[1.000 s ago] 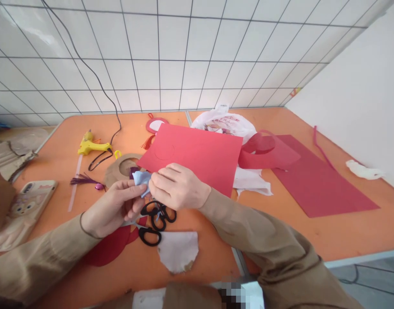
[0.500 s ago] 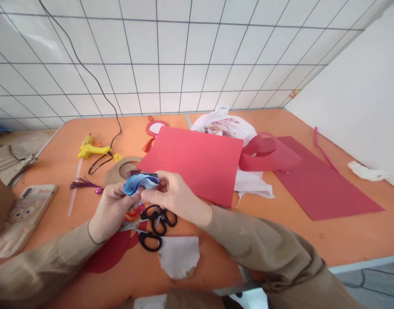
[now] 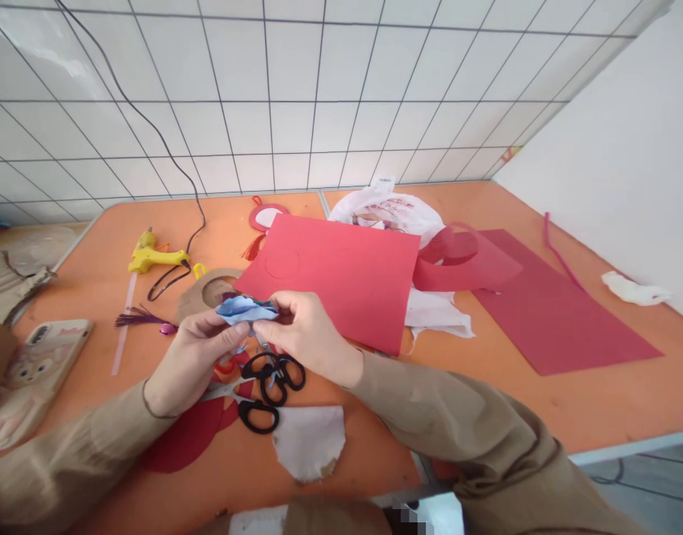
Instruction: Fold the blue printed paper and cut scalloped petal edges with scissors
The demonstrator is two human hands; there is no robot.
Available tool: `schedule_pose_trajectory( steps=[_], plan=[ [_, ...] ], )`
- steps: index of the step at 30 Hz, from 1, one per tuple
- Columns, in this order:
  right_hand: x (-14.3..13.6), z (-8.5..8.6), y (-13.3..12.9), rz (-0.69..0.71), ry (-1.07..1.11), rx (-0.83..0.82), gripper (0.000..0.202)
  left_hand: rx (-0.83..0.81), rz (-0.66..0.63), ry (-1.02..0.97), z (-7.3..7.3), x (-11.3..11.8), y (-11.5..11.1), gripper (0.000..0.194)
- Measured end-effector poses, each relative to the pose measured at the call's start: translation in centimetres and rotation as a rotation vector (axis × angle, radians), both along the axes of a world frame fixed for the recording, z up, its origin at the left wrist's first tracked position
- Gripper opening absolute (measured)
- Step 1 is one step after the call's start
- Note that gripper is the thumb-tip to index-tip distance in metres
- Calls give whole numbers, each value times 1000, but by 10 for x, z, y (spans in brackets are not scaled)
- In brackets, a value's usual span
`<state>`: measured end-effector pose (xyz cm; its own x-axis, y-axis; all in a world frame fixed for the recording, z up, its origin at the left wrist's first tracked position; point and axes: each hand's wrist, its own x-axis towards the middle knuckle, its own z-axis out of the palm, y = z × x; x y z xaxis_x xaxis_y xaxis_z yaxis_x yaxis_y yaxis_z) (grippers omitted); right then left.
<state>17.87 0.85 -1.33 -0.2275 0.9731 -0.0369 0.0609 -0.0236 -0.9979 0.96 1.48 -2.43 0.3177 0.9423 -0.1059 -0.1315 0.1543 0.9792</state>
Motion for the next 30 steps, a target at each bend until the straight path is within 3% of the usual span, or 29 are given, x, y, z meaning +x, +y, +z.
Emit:
schedule_pose_trajectory(
  steps=[5, 12, 18, 30],
  plan=[
    [-1, 0, 1, -3, -58, 7, 19, -177, 82, -115, 5, 1, -2, 25],
    [0, -4, 2, -2, -82, 0, 18, -367, 87, -236, 12, 2, -7, 31],
    [0, -6, 2, 0, 0, -48, 18, -362, 150, -316, 10, 4, -9, 28],
    [1, -11, 3, -15, 29, -36, 17, -264, 40, -358, -1, 3, -8, 28]
  ],
)
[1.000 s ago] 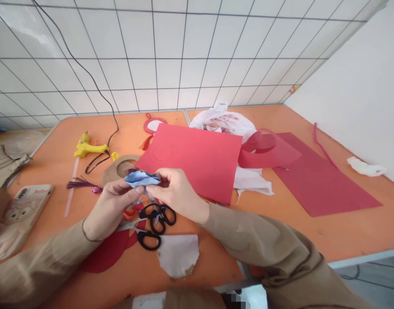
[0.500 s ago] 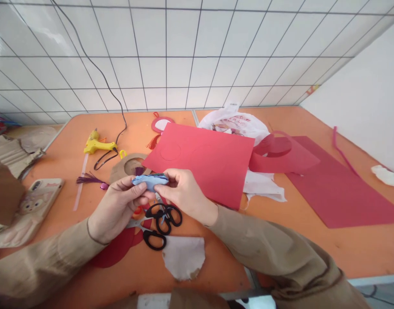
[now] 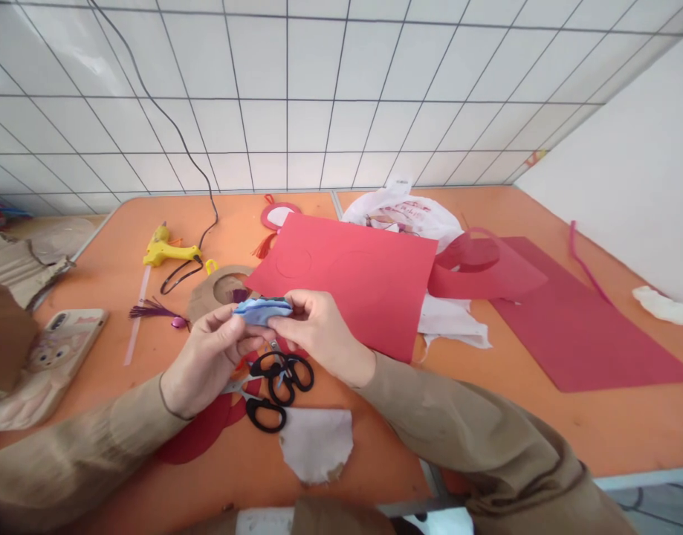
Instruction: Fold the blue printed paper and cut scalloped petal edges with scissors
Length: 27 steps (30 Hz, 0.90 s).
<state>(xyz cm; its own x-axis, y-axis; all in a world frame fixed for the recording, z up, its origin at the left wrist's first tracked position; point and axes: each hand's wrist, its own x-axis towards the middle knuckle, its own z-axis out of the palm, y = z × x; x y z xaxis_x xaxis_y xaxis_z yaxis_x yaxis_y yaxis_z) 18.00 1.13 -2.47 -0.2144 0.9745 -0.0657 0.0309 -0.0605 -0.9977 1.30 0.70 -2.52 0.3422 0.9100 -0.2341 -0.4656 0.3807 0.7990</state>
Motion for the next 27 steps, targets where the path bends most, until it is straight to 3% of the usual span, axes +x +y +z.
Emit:
schedule_pose_trajectory(
  steps=[5, 13, 20, 27],
  plan=[
    [-1, 5, -1, 25, -17, -11, 15, -12, -123, 106, 2, 0, 0, 23],
    [-1, 5, -2, 57, -39, -13, 15, 42, -91, 212, 4, 0, 1, 25],
    [0, 4, -1, 38, -51, 34, 21, -93, -49, 178, 17, 0, 0, 23],
    [1, 8, -1, 30, 42, 69, 23, -73, -78, 203, 31, -5, 4, 15]
  ],
)
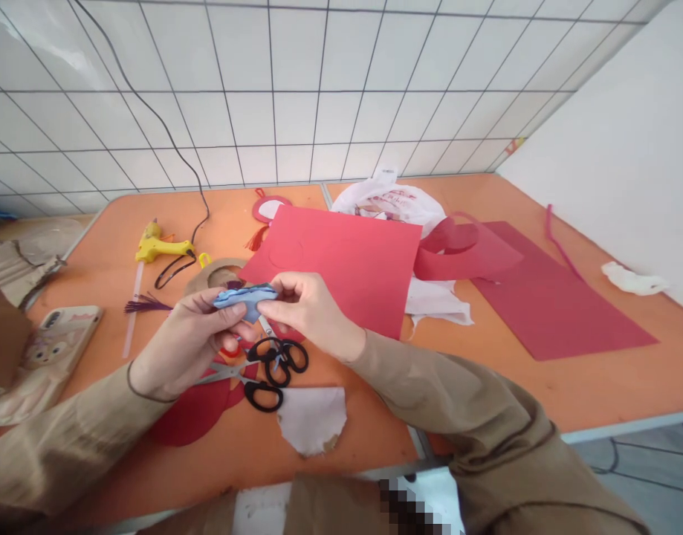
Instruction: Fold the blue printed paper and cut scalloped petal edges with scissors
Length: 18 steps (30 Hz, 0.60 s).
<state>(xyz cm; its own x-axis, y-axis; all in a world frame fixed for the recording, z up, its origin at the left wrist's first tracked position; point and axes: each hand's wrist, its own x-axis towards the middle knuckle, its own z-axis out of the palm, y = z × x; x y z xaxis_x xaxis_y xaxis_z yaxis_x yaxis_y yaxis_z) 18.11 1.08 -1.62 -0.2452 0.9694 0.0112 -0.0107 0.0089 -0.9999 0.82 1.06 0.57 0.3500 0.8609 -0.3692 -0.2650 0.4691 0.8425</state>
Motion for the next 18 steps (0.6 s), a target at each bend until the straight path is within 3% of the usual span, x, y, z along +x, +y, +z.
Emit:
schedule_pose_trajectory(
  steps=[5, 13, 18],
  plan=[
    [-3, 3, -1, -28, -15, 53, 22, -32, 69, -41, 4, 1, -2, 11],
    [-2, 5, -2, 39, 48, -9, 20, 174, 69, -26, -2, 4, -7, 25],
    [-2, 5, -3, 37, 37, -16, 25, 260, 36, 55, -6, 1, -4, 18]
  ],
)
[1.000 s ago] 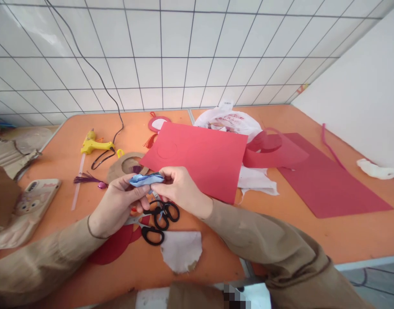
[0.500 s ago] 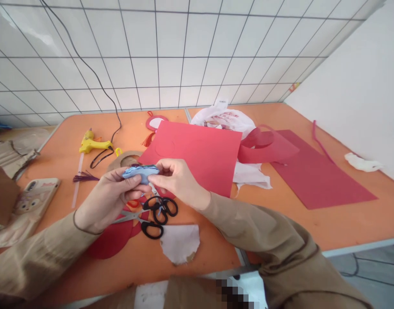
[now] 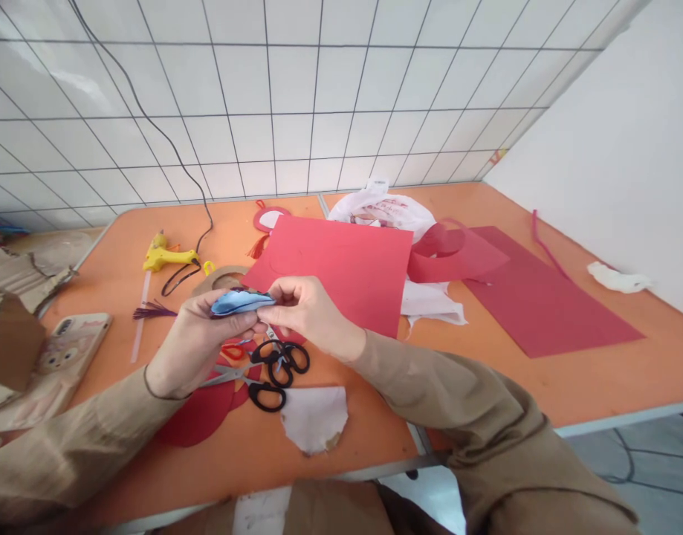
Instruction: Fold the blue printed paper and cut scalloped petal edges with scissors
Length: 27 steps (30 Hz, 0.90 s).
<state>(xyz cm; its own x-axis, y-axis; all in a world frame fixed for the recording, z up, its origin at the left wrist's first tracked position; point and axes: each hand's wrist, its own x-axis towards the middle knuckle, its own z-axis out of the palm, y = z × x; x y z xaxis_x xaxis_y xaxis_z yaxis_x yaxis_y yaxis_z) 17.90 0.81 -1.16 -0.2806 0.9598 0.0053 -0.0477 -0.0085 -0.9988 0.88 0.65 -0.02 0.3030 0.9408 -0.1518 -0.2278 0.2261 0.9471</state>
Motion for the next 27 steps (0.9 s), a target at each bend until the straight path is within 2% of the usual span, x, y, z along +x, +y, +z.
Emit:
schedule_pose_trajectory(
  steps=[6, 13, 16, 19, 23, 25, 27],
  plan=[
    [-1, 0, 0, -15, 7, 24, 25, -9, -2, -16, 2, -1, 2, 11],
    [-1, 0, 1, -31, 26, 39, 24, -49, -20, -17, 5, -2, 4, 19],
    [4, 6, 3, -93, -38, 78, 26, -67, 33, -47, 6, -4, 6, 21],
    [10, 10, 5, -61, -300, 151, 19, -114, 100, -82, 7, -5, 9, 21],
    [11, 3, -4, 245, -899, 296, 7, -157, 172, -118, 9, -6, 16, 15],
    [7, -4, -13, 316, -1050, 336, 4, -158, 181, -126, 9, -7, 19, 12],
    [3, -9, -21, 317, -1118, 339, 4, -157, 180, -145, 11, -9, 22, 8]
  ],
)
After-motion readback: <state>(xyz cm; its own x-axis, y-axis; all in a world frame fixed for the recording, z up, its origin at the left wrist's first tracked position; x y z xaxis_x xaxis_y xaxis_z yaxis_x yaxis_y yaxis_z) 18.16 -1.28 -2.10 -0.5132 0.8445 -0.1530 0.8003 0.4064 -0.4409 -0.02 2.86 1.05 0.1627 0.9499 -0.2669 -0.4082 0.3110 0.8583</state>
